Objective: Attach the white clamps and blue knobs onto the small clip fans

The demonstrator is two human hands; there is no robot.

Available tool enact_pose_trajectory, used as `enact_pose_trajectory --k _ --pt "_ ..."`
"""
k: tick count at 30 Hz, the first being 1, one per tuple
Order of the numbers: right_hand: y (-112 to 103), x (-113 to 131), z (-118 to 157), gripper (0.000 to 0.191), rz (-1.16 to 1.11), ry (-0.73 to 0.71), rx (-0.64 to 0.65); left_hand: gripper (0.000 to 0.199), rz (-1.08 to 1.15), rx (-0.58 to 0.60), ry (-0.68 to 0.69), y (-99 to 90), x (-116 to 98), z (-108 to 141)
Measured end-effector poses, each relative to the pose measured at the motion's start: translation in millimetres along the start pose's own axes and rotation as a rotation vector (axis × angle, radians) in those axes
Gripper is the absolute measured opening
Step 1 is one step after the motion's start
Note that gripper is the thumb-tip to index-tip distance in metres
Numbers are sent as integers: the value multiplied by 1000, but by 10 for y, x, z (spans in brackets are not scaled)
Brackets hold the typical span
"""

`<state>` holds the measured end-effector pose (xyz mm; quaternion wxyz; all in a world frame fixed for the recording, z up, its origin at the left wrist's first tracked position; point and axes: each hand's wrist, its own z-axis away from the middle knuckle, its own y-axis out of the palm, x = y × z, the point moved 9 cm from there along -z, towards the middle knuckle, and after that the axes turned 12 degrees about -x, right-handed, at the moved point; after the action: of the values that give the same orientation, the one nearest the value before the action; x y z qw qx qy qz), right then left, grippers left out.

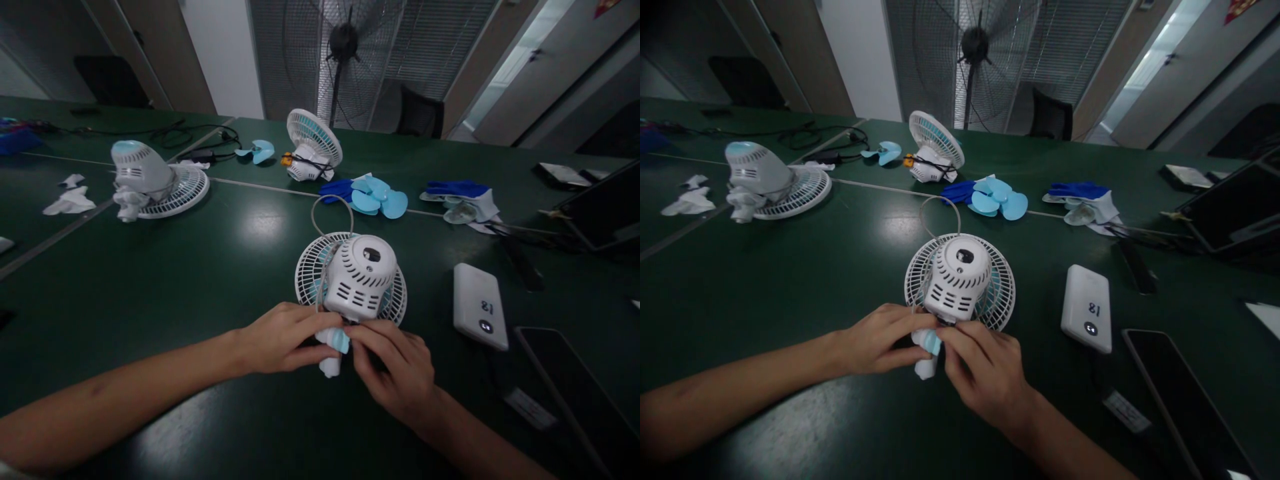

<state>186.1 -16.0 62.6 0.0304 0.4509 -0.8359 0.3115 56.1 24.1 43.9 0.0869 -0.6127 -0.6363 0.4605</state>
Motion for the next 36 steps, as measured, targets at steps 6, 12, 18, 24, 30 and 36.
enact_pose_trajectory --k 6,12,18,24,30,36 --pt "24 -18 -12 21 -28 31 20 33 25 21 -6 18 4 11" --pt "28 -28 45 21 -107 25 43 32 46 15 -5 13 5 4" --pt "26 -19 39 22 -160 13 55 32 37 26 -10 26 12 21" --pt "42 110 55 21 -170 -99 98 34 48 27 -27 43 40 51" --pt "-44 104 40 25 -91 -145 47 34 81 24 -30 31 40 34" --pt "-37 -30 0 33 -30 -66 36 35 44 24 -18 29 31 28"
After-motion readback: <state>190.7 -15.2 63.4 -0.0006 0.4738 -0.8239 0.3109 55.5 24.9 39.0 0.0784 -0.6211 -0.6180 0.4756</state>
